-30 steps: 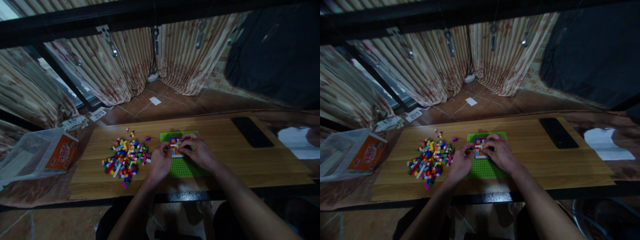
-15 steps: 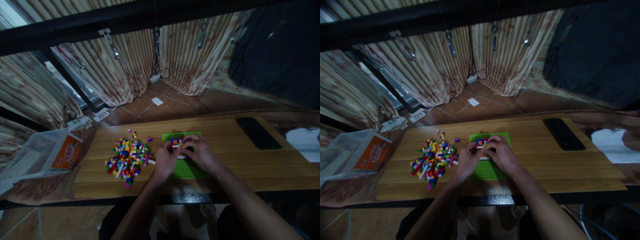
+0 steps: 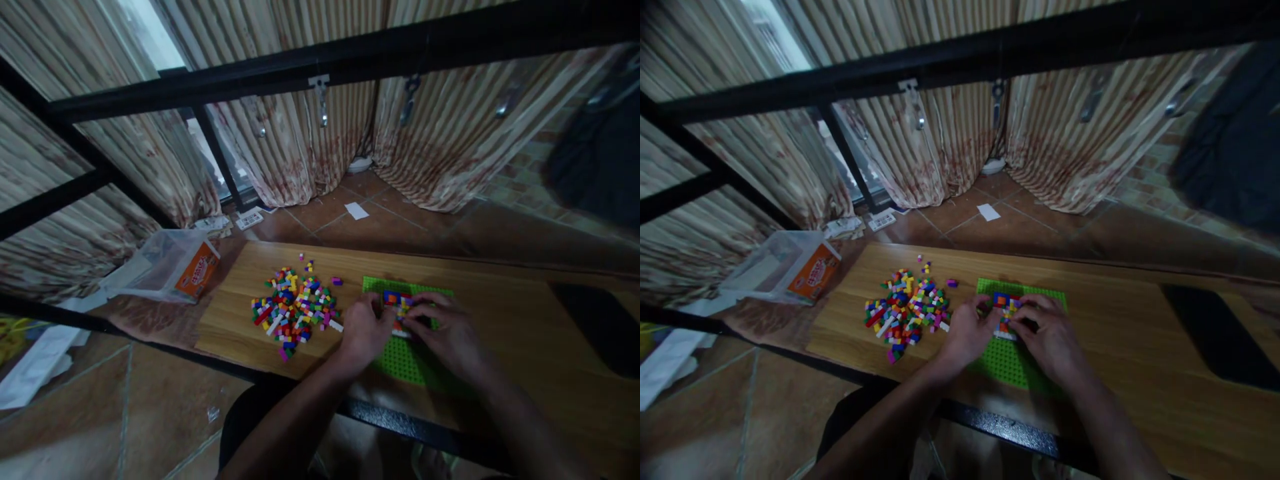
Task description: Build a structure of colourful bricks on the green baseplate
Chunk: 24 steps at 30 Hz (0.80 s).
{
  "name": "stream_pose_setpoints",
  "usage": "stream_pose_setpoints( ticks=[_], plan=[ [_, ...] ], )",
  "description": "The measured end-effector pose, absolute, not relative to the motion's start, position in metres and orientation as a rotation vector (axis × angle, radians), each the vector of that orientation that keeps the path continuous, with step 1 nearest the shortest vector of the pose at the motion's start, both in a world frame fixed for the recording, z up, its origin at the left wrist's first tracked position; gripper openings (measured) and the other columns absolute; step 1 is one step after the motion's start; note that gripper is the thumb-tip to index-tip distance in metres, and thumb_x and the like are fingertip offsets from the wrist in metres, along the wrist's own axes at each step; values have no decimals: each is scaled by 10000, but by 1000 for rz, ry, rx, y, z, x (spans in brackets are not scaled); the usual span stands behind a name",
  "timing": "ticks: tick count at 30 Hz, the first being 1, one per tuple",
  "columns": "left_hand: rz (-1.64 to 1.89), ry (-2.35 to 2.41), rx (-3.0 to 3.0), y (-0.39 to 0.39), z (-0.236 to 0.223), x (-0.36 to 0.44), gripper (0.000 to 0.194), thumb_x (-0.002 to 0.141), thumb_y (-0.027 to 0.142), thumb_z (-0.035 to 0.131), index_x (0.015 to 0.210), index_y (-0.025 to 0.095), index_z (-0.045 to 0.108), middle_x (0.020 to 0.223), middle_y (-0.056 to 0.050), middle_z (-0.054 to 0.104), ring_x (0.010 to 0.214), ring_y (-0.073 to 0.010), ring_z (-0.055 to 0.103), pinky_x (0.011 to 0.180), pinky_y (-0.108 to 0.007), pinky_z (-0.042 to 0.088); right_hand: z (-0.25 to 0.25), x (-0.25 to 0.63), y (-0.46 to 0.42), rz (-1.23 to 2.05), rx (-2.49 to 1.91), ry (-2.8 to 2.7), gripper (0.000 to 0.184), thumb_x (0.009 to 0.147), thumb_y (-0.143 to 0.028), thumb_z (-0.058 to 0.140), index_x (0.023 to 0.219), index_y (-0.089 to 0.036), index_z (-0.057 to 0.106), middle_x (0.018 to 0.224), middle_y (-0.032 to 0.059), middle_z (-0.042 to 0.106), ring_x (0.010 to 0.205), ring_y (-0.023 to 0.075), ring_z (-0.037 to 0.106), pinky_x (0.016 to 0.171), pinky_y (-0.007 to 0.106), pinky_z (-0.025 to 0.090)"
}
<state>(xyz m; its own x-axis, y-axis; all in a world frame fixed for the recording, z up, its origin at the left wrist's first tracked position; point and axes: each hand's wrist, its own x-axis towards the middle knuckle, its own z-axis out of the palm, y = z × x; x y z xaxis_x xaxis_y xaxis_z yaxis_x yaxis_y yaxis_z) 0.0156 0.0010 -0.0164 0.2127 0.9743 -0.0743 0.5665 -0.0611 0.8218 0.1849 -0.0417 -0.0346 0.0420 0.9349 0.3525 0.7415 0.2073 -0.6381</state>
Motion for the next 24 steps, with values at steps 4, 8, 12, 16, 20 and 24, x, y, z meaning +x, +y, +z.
stream_pose_setpoints(
  ticks=[4,8,12,16,20,24],
  plan=[
    [680,1670,1972,34,-6,-13,262,881,226,510,1085,141,650,1050,-124,675,914,-222,658,836,-317,503,-22,185,-42,414,-1582,-1727,211,856,-432,596,800,-259,702,998,42,662,917,217,631,844,377,491],
    [494,1718,2318,62,-11,-36,280,813,59,496,1024,125,666,1067,-140,648,1011,-229,623,892,-302,482,-14,183,-44,432,-1636,-1669,256,886,-457,547,823,-250,684,949,31,674,882,202,648,816,347,496],
    [322,1685,2410,70,-21,-36,291,795,0,460,949,85,692,1023,-178,666,1013,-255,623,897,-323,474,-14,183,-46,425,-1645,-1669,260,889,-461,541,824,-248,675,913,26,684,858,198,657,773,328,503],
    [314,1714,2383,66,-19,-30,314,806,-4,428,957,53,698,1039,-217,664,1013,-289,624,852,-342,475,-10,180,-46,403,-1634,-1676,262,894,-461,541,824,-250,679,902,25,700,834,199,668,743,324,509],
    [631,1466,2013,48,-7,-22,192,832,127,534,907,129,711,916,-129,692,909,-242,636,811,-313,462,-3,173,-48,339,-1586,-1639,239,900,-429,548,826,-245,682,880,26,709,809,194,673,734,326,515],
    [758,904,1170,21,4,-13,189,807,235,646,964,153,711,812,-44,684,717,-134,615,680,-238,449,3,161,-50,344,-1492,-1630,165,908,-347,559,874,-241,681,895,30,709,819,180,673,737,317,522]
  ],
)
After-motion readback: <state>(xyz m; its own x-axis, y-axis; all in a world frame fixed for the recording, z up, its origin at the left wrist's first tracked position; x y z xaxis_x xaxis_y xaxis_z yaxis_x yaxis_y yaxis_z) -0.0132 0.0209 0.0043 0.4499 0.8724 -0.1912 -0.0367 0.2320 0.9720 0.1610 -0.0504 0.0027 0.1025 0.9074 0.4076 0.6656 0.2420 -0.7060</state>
